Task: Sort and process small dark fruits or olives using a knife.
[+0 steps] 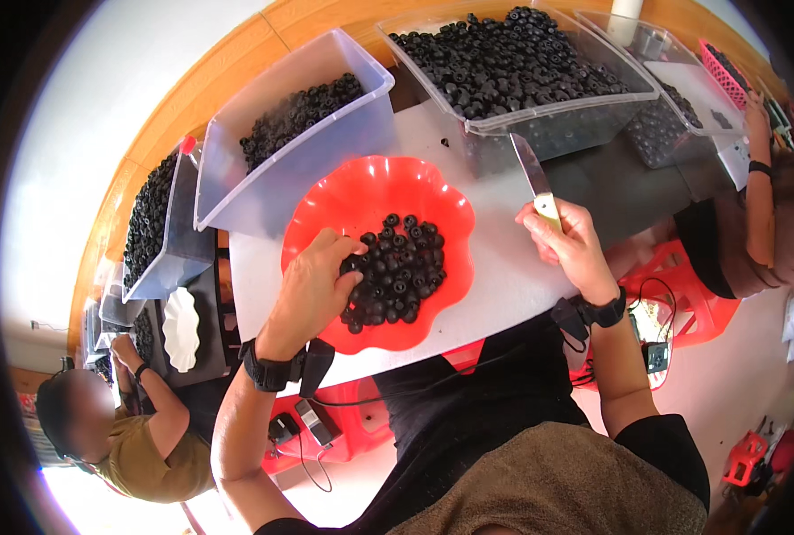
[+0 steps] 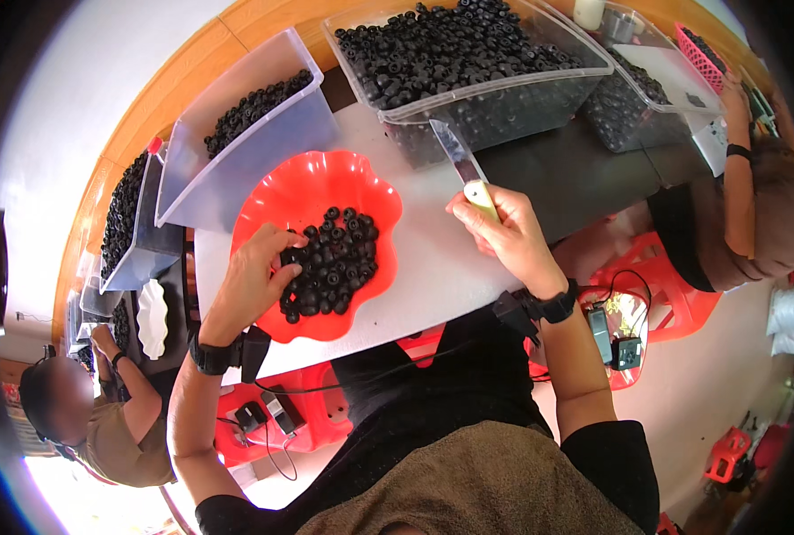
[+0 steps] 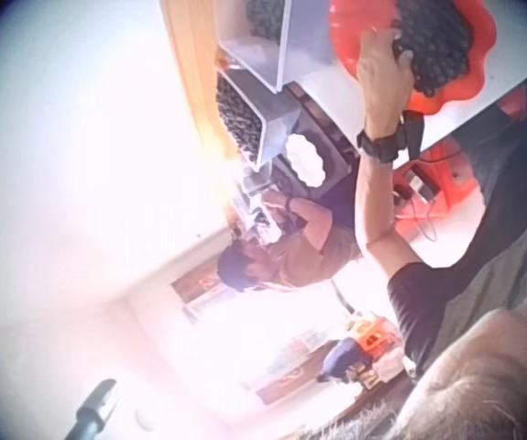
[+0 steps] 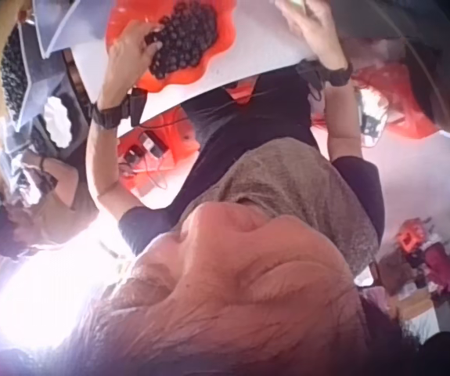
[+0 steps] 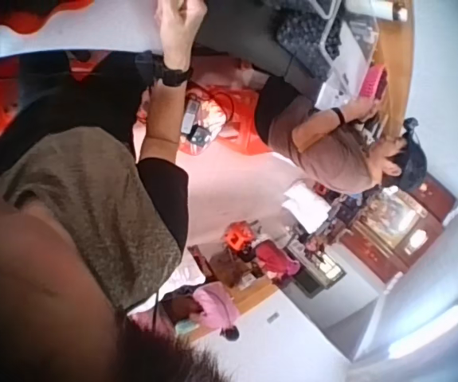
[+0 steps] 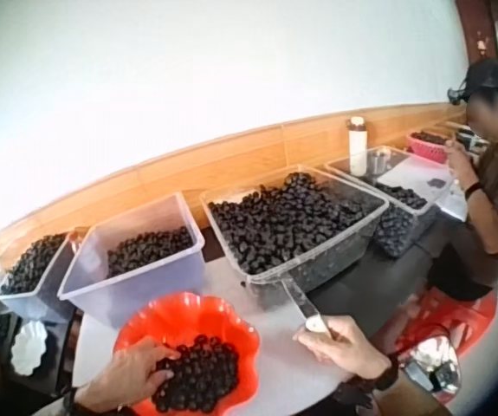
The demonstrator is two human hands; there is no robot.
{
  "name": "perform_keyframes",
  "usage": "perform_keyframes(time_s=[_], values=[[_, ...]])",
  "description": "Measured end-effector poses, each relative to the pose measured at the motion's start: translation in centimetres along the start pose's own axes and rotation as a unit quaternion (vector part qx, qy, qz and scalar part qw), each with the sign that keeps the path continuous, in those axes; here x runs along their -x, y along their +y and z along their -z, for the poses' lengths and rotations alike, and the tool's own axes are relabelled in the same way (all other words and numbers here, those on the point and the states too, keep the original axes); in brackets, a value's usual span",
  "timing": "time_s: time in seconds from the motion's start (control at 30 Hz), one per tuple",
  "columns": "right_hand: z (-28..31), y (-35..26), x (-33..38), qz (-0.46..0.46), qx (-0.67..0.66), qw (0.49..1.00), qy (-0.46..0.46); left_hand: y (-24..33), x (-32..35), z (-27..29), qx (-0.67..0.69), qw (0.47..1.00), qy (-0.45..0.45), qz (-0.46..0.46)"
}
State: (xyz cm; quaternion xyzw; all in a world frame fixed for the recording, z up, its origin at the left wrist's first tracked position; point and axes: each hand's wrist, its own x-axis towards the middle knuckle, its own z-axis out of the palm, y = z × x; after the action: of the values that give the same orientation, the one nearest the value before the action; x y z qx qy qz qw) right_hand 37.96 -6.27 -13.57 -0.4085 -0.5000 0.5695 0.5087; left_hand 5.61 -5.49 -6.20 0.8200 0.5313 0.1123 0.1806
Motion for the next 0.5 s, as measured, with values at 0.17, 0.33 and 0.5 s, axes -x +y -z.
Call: perform_keyframes(time_s=[0.17,0.33,0.5], values=[[-0.3,-0.3,0.3,-0.013,-0.011,1.000,0.001,0.5,0.1,-0.1,0.000,1.000,0.007,-0.017],[-0.5,-0.4,0.1,0.001,0.035,0.999,0.020,0.3,-0.5,-0.2,-0.006,1.000,0.012,-0.015],[-1.9,-2.9,0.7,-0.011,0.095,0.994,0.053,0.1,-0.5,0.4,-0.021,1.000,0.012,-0.015]])
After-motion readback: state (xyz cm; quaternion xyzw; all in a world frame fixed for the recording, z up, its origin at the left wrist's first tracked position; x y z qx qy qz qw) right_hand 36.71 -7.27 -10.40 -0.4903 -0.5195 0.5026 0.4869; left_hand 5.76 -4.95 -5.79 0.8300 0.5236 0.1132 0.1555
